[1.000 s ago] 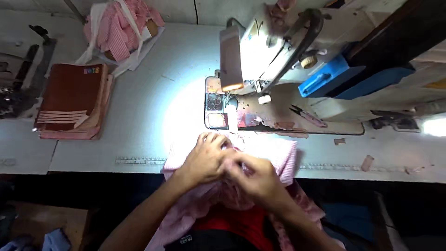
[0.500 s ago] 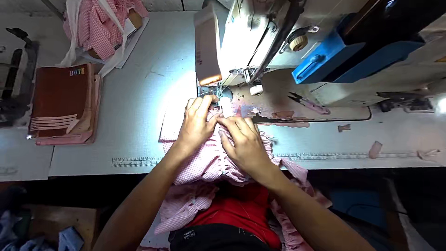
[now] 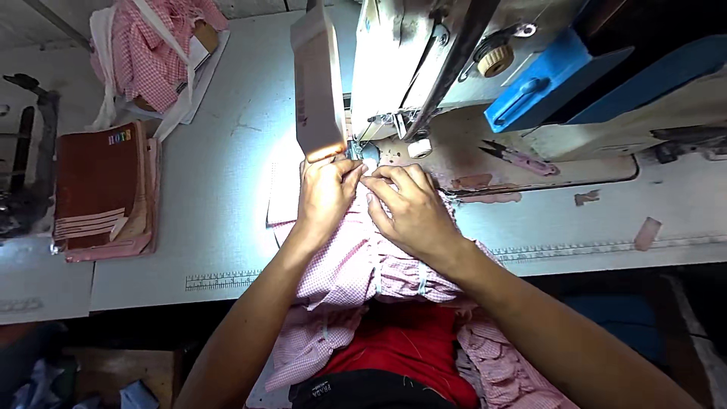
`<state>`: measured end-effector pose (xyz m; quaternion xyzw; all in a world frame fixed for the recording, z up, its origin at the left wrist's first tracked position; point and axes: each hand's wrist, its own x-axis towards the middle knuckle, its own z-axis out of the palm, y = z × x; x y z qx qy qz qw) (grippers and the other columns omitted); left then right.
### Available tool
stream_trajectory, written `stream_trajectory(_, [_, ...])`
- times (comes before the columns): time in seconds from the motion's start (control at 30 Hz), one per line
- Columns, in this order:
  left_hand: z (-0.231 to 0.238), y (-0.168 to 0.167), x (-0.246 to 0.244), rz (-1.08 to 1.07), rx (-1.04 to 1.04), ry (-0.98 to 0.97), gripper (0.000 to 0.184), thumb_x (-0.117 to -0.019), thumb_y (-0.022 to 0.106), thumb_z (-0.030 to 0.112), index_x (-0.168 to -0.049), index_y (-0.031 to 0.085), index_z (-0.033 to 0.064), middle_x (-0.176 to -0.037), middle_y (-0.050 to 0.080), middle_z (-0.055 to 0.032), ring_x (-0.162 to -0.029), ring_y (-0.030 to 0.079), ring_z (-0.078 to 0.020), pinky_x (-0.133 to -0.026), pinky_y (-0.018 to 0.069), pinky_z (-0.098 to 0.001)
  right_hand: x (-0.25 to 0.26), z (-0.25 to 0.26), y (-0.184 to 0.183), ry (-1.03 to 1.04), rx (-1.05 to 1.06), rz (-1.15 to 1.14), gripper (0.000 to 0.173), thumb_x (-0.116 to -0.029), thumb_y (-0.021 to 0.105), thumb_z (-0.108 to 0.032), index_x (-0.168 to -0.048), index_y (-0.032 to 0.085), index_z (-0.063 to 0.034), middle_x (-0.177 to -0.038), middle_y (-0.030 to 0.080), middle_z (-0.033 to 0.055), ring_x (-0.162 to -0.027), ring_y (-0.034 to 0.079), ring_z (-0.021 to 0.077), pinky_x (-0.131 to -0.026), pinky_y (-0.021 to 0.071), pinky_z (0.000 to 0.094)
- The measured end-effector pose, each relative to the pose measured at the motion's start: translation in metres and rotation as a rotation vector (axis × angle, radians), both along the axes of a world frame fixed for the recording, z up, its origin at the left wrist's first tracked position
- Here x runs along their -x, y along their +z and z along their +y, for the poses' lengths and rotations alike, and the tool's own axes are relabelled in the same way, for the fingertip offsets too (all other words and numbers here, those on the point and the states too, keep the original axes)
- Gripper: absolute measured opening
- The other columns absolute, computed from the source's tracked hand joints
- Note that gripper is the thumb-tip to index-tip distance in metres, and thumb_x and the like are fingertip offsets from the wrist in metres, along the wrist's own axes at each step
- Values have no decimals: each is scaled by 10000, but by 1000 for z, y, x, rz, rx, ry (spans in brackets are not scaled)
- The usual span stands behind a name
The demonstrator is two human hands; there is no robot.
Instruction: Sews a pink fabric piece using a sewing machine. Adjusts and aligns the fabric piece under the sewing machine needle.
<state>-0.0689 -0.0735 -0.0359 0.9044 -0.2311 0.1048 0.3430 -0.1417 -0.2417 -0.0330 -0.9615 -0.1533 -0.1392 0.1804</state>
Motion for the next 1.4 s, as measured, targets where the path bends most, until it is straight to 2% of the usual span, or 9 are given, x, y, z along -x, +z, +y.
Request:
stream_trajectory(0.2, [0, -1, 6, -13, -16, 2, 157, -976, 704, 298, -971, 829, 204, -911, 726, 39, -1003, 628, -150, -934, 455, -356, 8, -2, -2, 4, 12, -3, 384, -1022, 480, -258, -1311, 709, -151, -1307, 652, 113, -1161, 583, 323, -936, 464, 476])
stream_trajectory(0.37, [4, 1, 9, -6, -33, -49, 152, -982, 703, 282, -1002, 829, 198, -990, 704, 0, -1048, 597, -195, -924, 447, -384, 9, -1, -2, 11, 1, -7, 371, -1015, 494, -244, -1293, 715, -137, -1315, 649, 128, -1168, 590, 344, -939, 478, 497])
stream_trajectory(0.53, [4, -3, 5, -37, 8, -62, 128, -951, 727, 313, -973, 845, 269, -1212, 657, -48, -1246, 502, -233, -1079, 340, -421, 10, -3, -2, 13, 2, -29, 358, -1005, 500, -235, -1262, 729, -136, -1286, 657, 143, -1164, 593, 356, -927, 489, 489])
stream_trajectory(0.67, [8, -2, 7, -26, 12, -97, 136, -961, 718, 299, -981, 843, 249, -1263, 673, -38, -1347, 471, -245, -1146, 321, -427, 10, -2, -1, 7, 18, -9, 357, -1006, 489, -242, -1248, 726, -131, -1311, 644, 160, -1215, 583, 368, -950, 485, 509])
stream_trajectory(0.83, [22, 3, 22, -64, -98, -263, 207, -1002, 639, 224, -1083, 815, 151, -1307, 710, -16, -1443, 452, -315, -1241, 260, -538, 6, -4, -1, 18, -39, 21, 331, -1020, 492, -277, -1161, 713, -75, -1368, 629, 147, -1306, 568, 330, -1050, 479, 488])
stream_trajectory(0.97, [34, 1, 52, -105, -158, -338, 344, -995, 630, 378, -1211, 779, 155, -1355, 696, -4, -1437, 493, -273, -1252, 250, -588, -2, -10, 2, 18, -53, 68, 388, -1004, 450, -235, -1264, 678, -60, -1412, 617, 128, -1331, 558, 319, -1077, 450, 501])
stream_trajectory(1.07, [34, 0, 69, -146, -207, -311, 409, -981, 643, 466, -1223, 771, 163, -1356, 695, -20, -1407, 530, -261, -1234, 300, -568, -13, -15, 0, -6, -43, 72, 420, -1022, 403, -224, -1322, 657, -75, -1416, 625, 117, -1311, 578, 326, -1064, 454, 516])
stream_trajectory(1.23, [25, -5, 72, -194, -161, -349, 242, -1023, 631, 233, -1122, 792, 82, -1250, 742, -73, -1277, 647, -217, -1162, 460, -420, -27, -19, 2, -62, 25, 77, 421, -1012, 382, -180, -1337, 637, -98, -1409, 633, 120, -1339, 563, 336, -1082, 428, 531])
stream_trajectory(1.4, [22, -7, 84, -255, -100, -413, 184, -984, 629, 90, -1061, 784, 27, -1163, 761, -132, -1184, 702, -256, -1074, 538, -393, -26, -18, 1, -81, 46, 81, 442, -1012, 367, -188, -1356, 628, -96, -1449, 597, 138, -1374, 507, 387, -1084, 399, 572])
